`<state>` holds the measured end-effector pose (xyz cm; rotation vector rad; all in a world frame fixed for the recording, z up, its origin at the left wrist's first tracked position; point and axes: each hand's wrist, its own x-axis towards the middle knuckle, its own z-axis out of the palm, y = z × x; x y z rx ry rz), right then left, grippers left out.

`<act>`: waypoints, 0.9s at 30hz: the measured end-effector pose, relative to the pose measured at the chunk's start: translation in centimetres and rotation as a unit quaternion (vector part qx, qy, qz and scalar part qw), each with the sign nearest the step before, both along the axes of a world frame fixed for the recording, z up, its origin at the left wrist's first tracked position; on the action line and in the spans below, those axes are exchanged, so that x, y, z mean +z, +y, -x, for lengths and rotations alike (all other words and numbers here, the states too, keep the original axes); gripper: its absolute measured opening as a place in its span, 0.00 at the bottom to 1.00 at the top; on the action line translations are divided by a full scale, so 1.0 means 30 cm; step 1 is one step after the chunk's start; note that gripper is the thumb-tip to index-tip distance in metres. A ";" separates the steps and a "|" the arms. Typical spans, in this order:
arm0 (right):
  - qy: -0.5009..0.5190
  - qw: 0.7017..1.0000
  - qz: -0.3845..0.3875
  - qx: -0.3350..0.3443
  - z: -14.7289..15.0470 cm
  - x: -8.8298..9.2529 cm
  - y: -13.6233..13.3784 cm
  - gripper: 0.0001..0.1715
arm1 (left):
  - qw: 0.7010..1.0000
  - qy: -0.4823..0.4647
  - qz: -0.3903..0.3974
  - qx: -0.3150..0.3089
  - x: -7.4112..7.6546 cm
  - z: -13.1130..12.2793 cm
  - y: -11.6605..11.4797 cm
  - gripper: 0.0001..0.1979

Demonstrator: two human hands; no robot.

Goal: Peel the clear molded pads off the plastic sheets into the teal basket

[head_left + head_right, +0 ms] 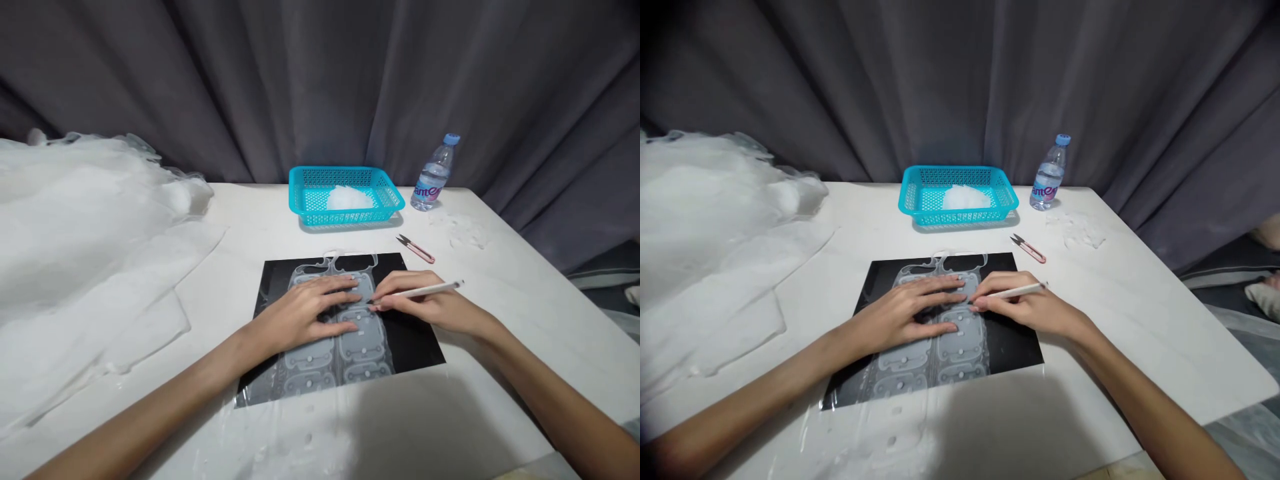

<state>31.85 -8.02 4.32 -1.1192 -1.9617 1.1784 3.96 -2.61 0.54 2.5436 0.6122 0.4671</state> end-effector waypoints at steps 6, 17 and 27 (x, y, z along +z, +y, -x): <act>0.007 1.000 -0.022 0.019 0.021 -0.048 -0.005 0.12 | 0.999 0.019 0.008 0.025 0.005 -0.012 -0.014 0.32; -0.039 0.995 -0.089 0.032 0.032 -0.070 0.009 0.09 | 0.996 0.073 -0.018 0.054 0.009 -0.010 -0.015 0.37; -0.054 0.991 -0.112 0.047 0.026 -0.081 0.007 0.09 | 0.994 0.094 0.005 0.062 0.014 -0.012 -0.012 0.41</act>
